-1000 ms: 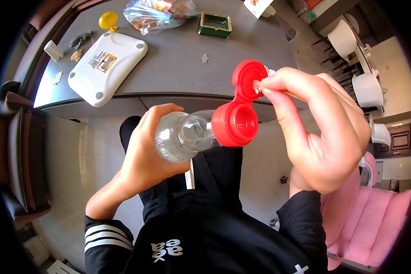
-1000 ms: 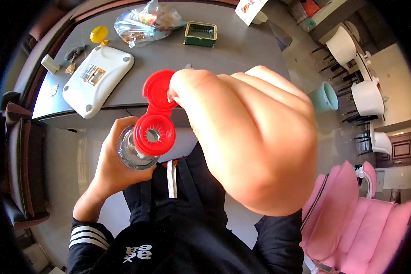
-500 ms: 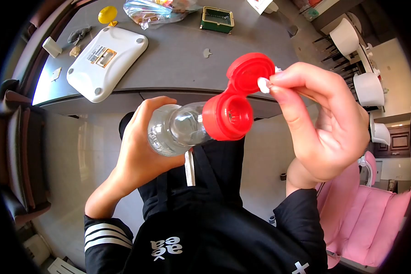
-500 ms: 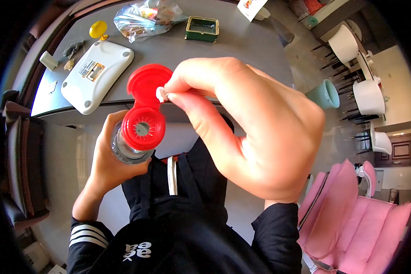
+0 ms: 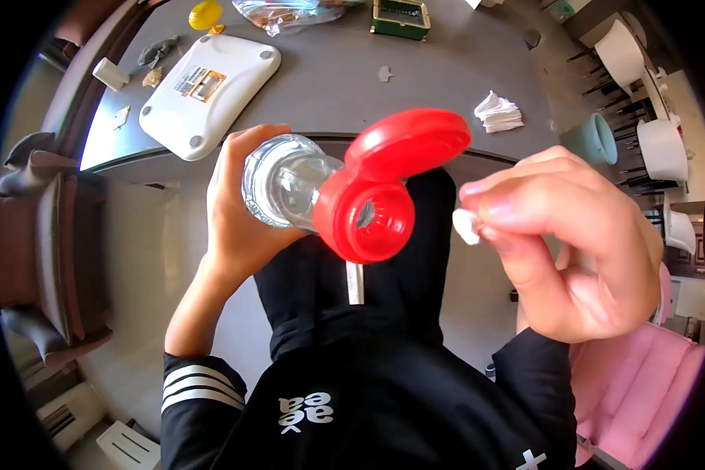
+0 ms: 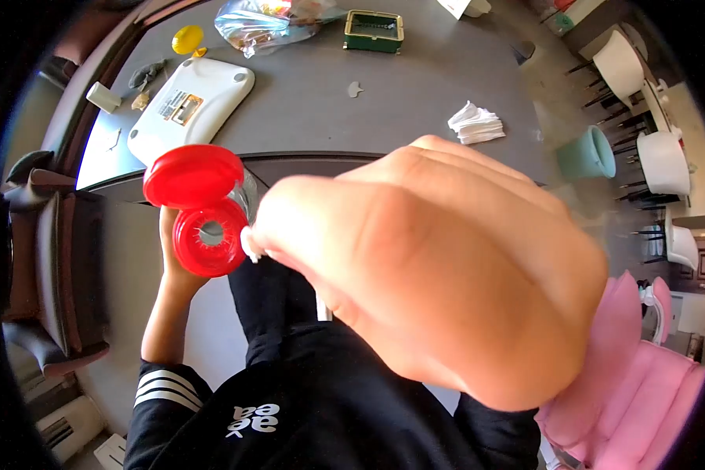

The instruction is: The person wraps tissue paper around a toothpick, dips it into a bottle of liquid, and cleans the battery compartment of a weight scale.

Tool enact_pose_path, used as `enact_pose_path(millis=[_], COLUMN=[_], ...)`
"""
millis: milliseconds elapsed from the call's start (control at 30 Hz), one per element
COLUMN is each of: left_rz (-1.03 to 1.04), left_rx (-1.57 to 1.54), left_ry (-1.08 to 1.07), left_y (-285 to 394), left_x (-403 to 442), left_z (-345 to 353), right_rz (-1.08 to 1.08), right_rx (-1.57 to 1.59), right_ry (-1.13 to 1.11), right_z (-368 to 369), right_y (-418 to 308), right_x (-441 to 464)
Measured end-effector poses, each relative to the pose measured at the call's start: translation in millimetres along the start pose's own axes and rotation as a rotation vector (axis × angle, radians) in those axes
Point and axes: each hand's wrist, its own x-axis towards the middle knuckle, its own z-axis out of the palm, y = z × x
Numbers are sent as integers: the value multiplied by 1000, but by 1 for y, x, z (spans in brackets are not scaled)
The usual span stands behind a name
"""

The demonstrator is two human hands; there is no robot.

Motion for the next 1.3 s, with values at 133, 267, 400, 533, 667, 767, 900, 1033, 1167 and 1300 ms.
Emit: enact_pose_path(millis=[133, 267, 400, 533, 667, 767, 900, 1033, 1167, 1300], left_rz=[-20, 120, 138, 198, 113, 144, 188, 339, 353, 356], left_rx=[16, 182, 228, 279, 376, 437, 383, 356, 398, 404], left_ry=[18, 68, 111, 83, 145, 83, 42, 66, 43, 30], left_y=[-5, -18, -20, -18, -21, -15, -19, -18, -9, -8], left_x=[3, 7, 7, 10, 9, 14, 19, 22, 24, 25], left_z=[-9, -13, -23, -34, -39, -51, -58, -57, -58, -59], right_rz=[-68, -50, -39, -47, -90, -122, -73, -100, -48, -65], right_rx=[-49, -61, -45, -7, 16, 49, 101, 67, 88, 67], right_ry=[-67, -68, -67, -12, -66, -52, -54, -3, -3, -15], right_z=[5, 11, 16, 21, 20, 22, 27, 30, 29, 27], right_y=[0, -2, -2, 3, 4, 5, 4, 3, 0, 3], right_x=[3, 1, -3, -7, -6, -7, -6, -3, -4, -2])
